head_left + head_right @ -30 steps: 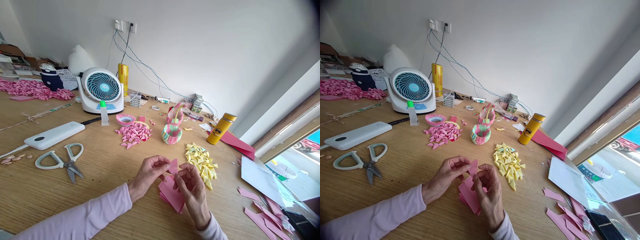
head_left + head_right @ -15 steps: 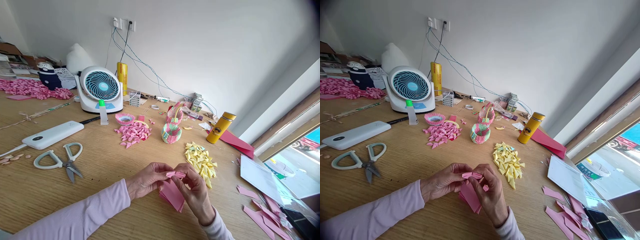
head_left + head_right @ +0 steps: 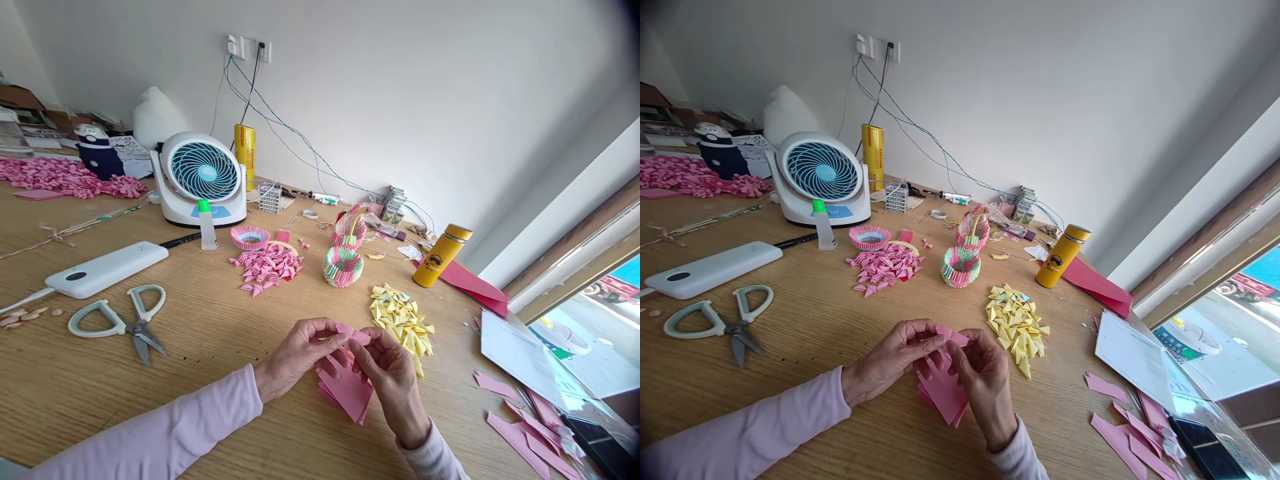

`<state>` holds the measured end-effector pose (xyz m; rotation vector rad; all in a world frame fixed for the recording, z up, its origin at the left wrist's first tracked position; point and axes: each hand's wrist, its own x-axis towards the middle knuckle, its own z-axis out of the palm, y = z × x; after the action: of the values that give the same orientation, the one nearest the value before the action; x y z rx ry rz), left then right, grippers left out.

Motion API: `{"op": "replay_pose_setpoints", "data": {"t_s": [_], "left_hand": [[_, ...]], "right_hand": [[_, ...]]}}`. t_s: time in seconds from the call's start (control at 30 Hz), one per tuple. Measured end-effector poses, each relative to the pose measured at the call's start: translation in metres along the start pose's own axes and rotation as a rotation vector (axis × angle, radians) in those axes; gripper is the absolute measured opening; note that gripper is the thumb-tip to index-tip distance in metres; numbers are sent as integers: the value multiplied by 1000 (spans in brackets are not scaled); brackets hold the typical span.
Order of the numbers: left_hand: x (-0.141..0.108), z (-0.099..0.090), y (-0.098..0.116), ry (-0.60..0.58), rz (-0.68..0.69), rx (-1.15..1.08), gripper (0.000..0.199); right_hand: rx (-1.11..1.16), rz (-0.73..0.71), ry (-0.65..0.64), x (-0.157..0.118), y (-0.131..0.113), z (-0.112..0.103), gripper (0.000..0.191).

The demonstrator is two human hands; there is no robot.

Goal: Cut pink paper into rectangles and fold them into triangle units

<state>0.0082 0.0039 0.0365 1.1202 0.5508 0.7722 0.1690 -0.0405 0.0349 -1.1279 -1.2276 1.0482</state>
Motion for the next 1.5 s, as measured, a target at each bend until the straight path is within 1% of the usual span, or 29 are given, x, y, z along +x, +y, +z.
{"op": "replay_pose_setpoints", "data": {"t_s": [0.17, 0.27, 0.33, 0.47, 0.6, 0.73, 0.93, 1.07, 1.17, 1.37, 1.5], "left_hand": [[2, 0, 0, 46, 7, -17, 34], [1, 0, 0, 63, 23, 18, 34], [0, 0, 0, 45, 33, 42, 34], [-2, 0, -1, -39, 45, 99, 33], [-2, 0, -3, -39, 43, 170, 34], [-2, 2, -4, -30, 36, 194, 36], [-4, 5, 0, -2, 36, 252, 36], [-6, 5, 3, -5, 57, 281, 35], [-7, 6, 2, 0, 85, 364, 35], [-8, 6, -3, 20, 188, 636, 32], [-7, 5, -3, 56, 239, 706, 30]], "right_hand": [[29, 41, -29, 0, 1, -1, 29], [-24, 30, -52, 1, 3, -1, 28], [-95, -1, -35, 1, 3, 0, 27], [-204, -69, 10, 2, 1, 1, 26], [-147, -67, -29, 3, 0, 0, 24], [-116, -55, -46, 3, 1, -2, 22], [-70, -40, -67, 2, 1, -2, 18], [-38, -39, -85, 1, 1, -3, 16], [-32, -6, -93, 1, 0, -4, 17], [5, 65, -76, 3, 2, -4, 27], [-27, 59, -92, 6, 4, -6, 28]]}}
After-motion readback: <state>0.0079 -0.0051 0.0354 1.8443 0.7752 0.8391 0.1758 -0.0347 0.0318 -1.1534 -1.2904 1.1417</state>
